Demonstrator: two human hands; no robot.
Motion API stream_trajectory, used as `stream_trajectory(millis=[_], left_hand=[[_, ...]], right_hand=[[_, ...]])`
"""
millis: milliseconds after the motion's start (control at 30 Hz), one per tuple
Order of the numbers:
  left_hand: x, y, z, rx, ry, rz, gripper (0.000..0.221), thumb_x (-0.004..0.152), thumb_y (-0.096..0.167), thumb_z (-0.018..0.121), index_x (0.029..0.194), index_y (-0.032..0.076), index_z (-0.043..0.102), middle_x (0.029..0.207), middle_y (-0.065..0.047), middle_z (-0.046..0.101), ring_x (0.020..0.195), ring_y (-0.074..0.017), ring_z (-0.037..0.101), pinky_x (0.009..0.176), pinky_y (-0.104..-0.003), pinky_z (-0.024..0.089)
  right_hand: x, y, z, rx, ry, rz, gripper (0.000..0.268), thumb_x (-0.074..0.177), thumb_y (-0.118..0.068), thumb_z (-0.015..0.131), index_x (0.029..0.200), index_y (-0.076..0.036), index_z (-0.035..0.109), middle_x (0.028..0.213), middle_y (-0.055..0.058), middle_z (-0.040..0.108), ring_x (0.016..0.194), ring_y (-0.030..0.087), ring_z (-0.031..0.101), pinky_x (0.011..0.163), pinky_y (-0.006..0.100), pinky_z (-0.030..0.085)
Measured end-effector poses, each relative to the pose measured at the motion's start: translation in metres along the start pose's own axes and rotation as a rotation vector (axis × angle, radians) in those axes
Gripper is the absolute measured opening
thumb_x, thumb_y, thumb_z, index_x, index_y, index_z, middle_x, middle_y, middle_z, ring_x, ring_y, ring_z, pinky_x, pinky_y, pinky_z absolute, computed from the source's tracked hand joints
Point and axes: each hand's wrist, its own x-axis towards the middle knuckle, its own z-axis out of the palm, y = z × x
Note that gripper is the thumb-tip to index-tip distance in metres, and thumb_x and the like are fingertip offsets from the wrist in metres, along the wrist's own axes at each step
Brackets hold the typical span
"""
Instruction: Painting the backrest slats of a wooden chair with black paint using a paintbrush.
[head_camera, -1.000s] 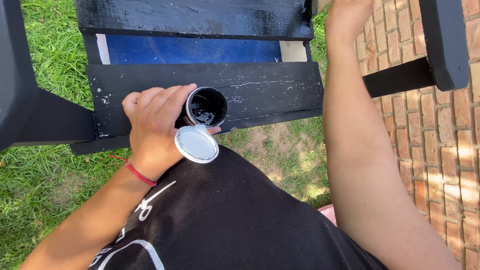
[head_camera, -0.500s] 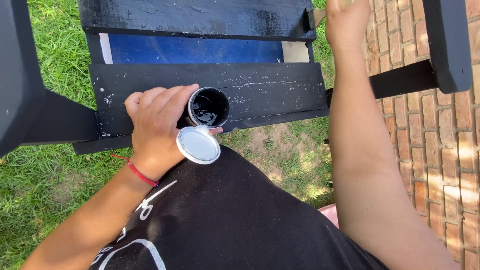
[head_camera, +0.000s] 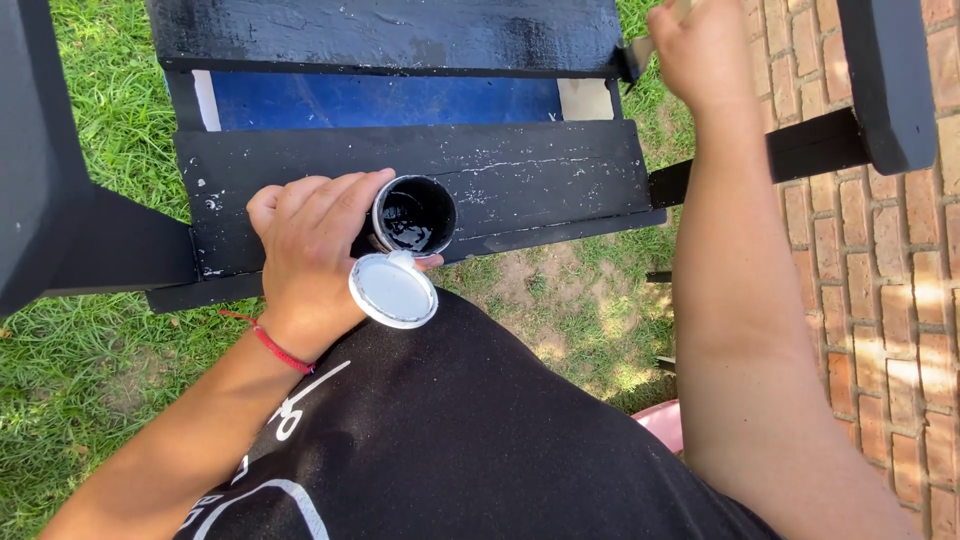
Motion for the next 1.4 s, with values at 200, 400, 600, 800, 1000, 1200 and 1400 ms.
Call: stream_trajectory(millis=[200, 400, 600, 800, 1000, 1200, 1400], left_hand=[[0.000, 0.001, 0.001, 0.002, -0.018, 0.004, 0.073, 0.076, 0.070, 0.072, 0.120, 0.013, 0.068, 0.113, -0.003, 0.072, 0.103, -0.0270, 0.062, 0.089, -0.043, 0.028], [0.001, -0.001, 0.000, -0.010, 0.006, 0.014, 0.072, 0.077, 0.069, 0.071, 0.121, 0.012, 0.067, 0.113, -0.004, 0.071, 0.103, -0.0272, 0.062, 0.089, -0.043, 0.028], [0.002, 0.001, -0.001, -0.018, -0.009, 0.004, 0.071, 0.078, 0.069, 0.070, 0.121, 0.012, 0.067, 0.114, -0.003, 0.072, 0.103, -0.0280, 0.062, 0.089, -0.043, 0.028], [0.003, 0.001, -0.003, -0.020, 0.014, 0.018, 0.071, 0.078, 0.068, 0.070, 0.120, 0.011, 0.068, 0.112, -0.005, 0.072, 0.101, -0.0282, 0.063, 0.087, -0.043, 0.028], [0.001, 0.001, -0.001, -0.020, -0.002, 0.008, 0.073, 0.077, 0.071, 0.070, 0.119, 0.012, 0.068, 0.112, -0.004, 0.072, 0.102, -0.0280, 0.063, 0.087, -0.043, 0.028], [-0.001, 0.001, -0.001, -0.008, 0.002, 0.011, 0.072, 0.077, 0.070, 0.072, 0.120, 0.012, 0.067, 0.112, -0.003, 0.072, 0.102, -0.0286, 0.063, 0.088, -0.044, 0.029], [0.001, 0.000, -0.001, -0.001, 0.003, 0.014, 0.074, 0.076, 0.071, 0.072, 0.120, 0.012, 0.067, 0.112, -0.003, 0.072, 0.100, -0.0280, 0.062, 0.086, -0.044, 0.029]], right_hand=[[-0.006, 0.000, 0.014, 0.018, 0.061, -0.012, 0.011, 0.110, -0.015, 0.051, 0.100, -0.010, 0.052, 0.076, 0.004, 0.050, 0.055, 0.013, 0.038, 0.046, 0.033, 0.029], [-0.001, -0.009, 0.010, 0.021, 0.024, -0.013, 0.009, 0.106, -0.014, 0.051, 0.111, -0.007, 0.052, 0.081, 0.007, 0.053, 0.058, 0.014, 0.044, 0.044, 0.031, 0.035], [0.006, 0.004, 0.017, 0.011, 0.003, 0.025, 0.016, 0.108, -0.019, 0.051, 0.116, -0.005, 0.049, 0.089, 0.007, 0.055, 0.068, 0.015, 0.048, 0.052, 0.031, 0.040], [0.005, 0.011, 0.022, -0.045, 0.027, -0.082, 0.016, 0.111, -0.018, 0.053, 0.104, -0.005, 0.047, 0.088, 0.009, 0.054, 0.070, 0.018, 0.049, 0.055, 0.033, 0.041], [-0.004, 0.027, 0.015, 0.019, 0.205, -0.065, 0.024, 0.111, -0.013, 0.059, 0.087, -0.011, 0.059, 0.071, -0.001, 0.057, 0.055, 0.008, 0.049, 0.043, 0.026, 0.036], [-0.016, 0.018, 0.038, 0.036, 0.200, -0.112, 0.015, 0.106, -0.019, 0.062, 0.095, -0.011, 0.067, 0.075, -0.002, 0.064, 0.060, 0.009, 0.056, 0.046, 0.027, 0.042], [-0.008, 0.015, 0.018, 0.168, 0.239, -0.131, 0.025, 0.111, -0.016, 0.060, 0.087, -0.013, 0.062, 0.072, -0.002, 0.058, 0.061, 0.011, 0.052, 0.051, 0.030, 0.037]])
